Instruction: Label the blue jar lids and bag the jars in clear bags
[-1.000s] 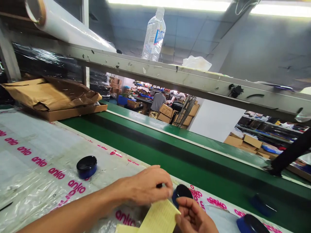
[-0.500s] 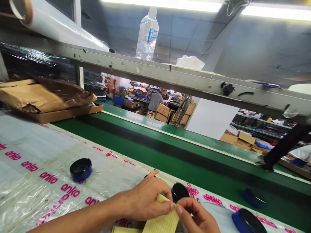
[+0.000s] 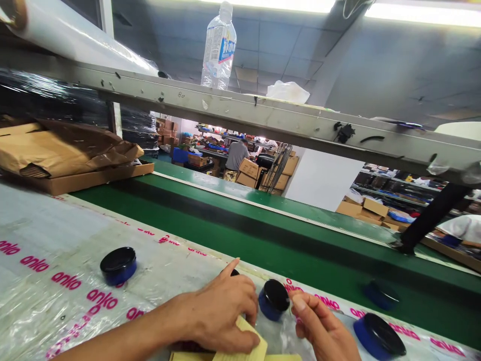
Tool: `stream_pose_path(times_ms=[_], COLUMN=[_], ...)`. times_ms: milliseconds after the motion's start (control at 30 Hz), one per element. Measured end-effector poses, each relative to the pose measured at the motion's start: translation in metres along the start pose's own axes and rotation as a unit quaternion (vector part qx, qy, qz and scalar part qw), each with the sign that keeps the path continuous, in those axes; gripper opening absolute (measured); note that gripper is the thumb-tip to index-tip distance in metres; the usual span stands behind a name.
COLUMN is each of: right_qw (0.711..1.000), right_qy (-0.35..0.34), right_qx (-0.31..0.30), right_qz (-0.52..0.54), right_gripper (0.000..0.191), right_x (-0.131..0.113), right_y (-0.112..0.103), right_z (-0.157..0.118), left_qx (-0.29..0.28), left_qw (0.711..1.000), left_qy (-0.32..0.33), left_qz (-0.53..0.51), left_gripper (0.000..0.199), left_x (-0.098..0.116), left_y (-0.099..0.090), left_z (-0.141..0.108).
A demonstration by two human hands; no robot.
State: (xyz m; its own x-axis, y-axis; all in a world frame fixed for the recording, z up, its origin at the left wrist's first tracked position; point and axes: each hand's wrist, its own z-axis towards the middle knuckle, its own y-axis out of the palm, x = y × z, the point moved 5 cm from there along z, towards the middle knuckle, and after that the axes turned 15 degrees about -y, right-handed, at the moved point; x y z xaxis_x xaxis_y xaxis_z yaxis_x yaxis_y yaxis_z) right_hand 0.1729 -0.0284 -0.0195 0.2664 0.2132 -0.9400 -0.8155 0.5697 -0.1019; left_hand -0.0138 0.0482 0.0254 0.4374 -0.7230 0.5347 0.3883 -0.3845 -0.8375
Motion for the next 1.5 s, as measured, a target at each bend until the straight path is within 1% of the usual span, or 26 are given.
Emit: stream_pose_path(times_ms=[100, 167, 267, 333, 367, 433, 500, 533, 600, 633, 700, 767, 833, 900, 933, 967, 1033, 1067, 1100, 1133, 1167, 1267, 1300, 1367, 1433, 1500], right_qw=[1.000, 0.999, 0.999, 0.997, 0.995, 0.993, 0.993, 0.993, 0.992, 0.992, 0.991, 0.992, 0.992, 0.993, 0.993, 0.993, 0.994, 0.994, 0.994, 0.993, 0.992, 0.988, 0.987, 0.986, 0.984, 0.984], right_qy=[0.023, 0.034, 0.036, 0.033, 0.031, 0.023, 0.018, 0.016, 0.012, 0.010, 0.005, -0.002, -0.012, -0.020, -0.020, -0.018, -0.009, -0.006, -0.005, -0.004, -0.004, 0.010, 0.017, 0.027, 0.028, 0.029], right_qx=[0.008, 0.009, 0.016, 0.024, 0.026, 0.034, 0.037, 0.037, 0.041, 0.046, 0.060, 0.072, 0.079, 0.083, 0.085, 0.088, 0.077, 0.071, 0.067, 0.067, 0.072, 0.093, 0.092, 0.089, 0.085, 0.078], right_qz=[0.003, 0.007, 0.036, 0.073, 0.091, 0.111, 0.115, 0.114, 0.116, 0.118, 0.117, 0.106, 0.094, 0.086, 0.083, 0.081, 0.081, 0.085, 0.091, 0.097, 0.103, 0.120, 0.128, 0.141, 0.152, 0.157], right_gripper=[0.052, 0.054, 0.053, 0.050, 0.049, 0.046, 0.044, 0.044, 0.043, 0.042, 0.039, 0.039, 0.040, 0.041, 0.041, 0.041, 0.043, 0.043, 0.043, 0.043, 0.043, 0.041, 0.041, 0.042, 0.042, 0.043], right_x=[0.011, 0.016, 0.018, 0.016, 0.014, 0.011, 0.009, 0.009, 0.009, 0.010, 0.010, 0.010, 0.010, 0.010, 0.011, 0.011, 0.012, 0.012, 0.012, 0.011, 0.011, 0.012, 0.013, 0.015, 0.017, 0.018], right_y=[-0.008, -0.011, -0.008, -0.004, -0.002, 0.001, 0.001, 0.001, 0.000, -0.001, -0.001, -0.001, -0.001, -0.002, -0.003, -0.004, -0.005, -0.005, -0.005, -0.005, -0.005, -0.003, -0.002, 0.000, 0.002, 0.003], right_z=[0.005, 0.006, 0.007, 0.008, 0.008, 0.009, 0.010, 0.010, 0.010, 0.010, 0.010, 0.011, 0.012, 0.013, 0.014, 0.015, 0.016, 0.016, 0.017, 0.016, 0.016, 0.014, 0.013, 0.012, 0.013, 0.013], left_qx=[0.051, 0.076, 0.105, 0.112, 0.106, 0.073, 0.015, -0.015, -0.052, -0.054, -0.031, 0.017, 0.069, 0.102, 0.097, 0.072, -0.016, -0.056, -0.080, -0.085, -0.070, 0.009, 0.029, 0.053, 0.037, -0.007], left_qw=[0.991, 0.981, 0.980, 0.986, 0.989, 0.993, 0.996, 0.996, 0.994, 0.993, 0.990, 0.980, 0.962, 0.956, 0.964, 0.974, 0.990, 0.991, 0.991, 0.991, 0.991, 0.981, 0.977, 0.975, 0.982, 0.989], left_qy=[0.047, 0.064, 0.060, 0.024, 0.002, -0.028, -0.030, -0.026, -0.020, -0.022, -0.037, -0.074, -0.113, -0.123, -0.111, -0.093, -0.050, -0.032, -0.025, -0.028, -0.041, -0.099, -0.105, -0.092, -0.061, -0.044], left_qz=[0.114, 0.165, 0.156, 0.118, 0.102, 0.086, 0.082, 0.083, 0.090, 0.099, 0.132, 0.186, 0.239, 0.244, 0.223, 0.192, 0.133, 0.114, 0.104, 0.102, 0.109, 0.164, 0.182, 0.197, 0.177, 0.138], left_gripper=[0.026, 0.033, 0.025, 0.032, 0.041, 0.060, 0.077, 0.083, 0.077, 0.071, 0.057, 0.045, 0.055, 0.070, 0.078, 0.084, 0.095, 0.096, 0.096, 0.095, 0.092, 0.072, 0.068, 0.063, 0.064, 0.074], left_x=[0.002, 0.005, 0.010, 0.011, 0.011, 0.011, 0.013, 0.014, 0.015, 0.014, 0.014, 0.014, 0.015, 0.017, 0.017, 0.017, 0.014, 0.012, 0.011, 0.009, 0.008, 0.007, 0.008, 0.009, 0.007, 0.002], left_y=[0.004, 0.005, 0.002, -0.001, -0.001, 0.001, 0.006, 0.009, 0.014, 0.015, 0.017, 0.017, 0.015, 0.012, 0.011, 0.011, 0.014, 0.016, 0.017, 0.017, 0.016, 0.015, 0.015, 0.015, 0.015, 0.015], left_z=[-0.002, -0.003, 0.001, 0.008, 0.013, 0.024, 0.036, 0.041, 0.050, 0.053, 0.060, 0.066, 0.069, 0.070, 0.069, 0.068, 0.065, 0.064, 0.063, 0.062, 0.063, 0.065, 0.066, 0.065, 0.062, 0.059])
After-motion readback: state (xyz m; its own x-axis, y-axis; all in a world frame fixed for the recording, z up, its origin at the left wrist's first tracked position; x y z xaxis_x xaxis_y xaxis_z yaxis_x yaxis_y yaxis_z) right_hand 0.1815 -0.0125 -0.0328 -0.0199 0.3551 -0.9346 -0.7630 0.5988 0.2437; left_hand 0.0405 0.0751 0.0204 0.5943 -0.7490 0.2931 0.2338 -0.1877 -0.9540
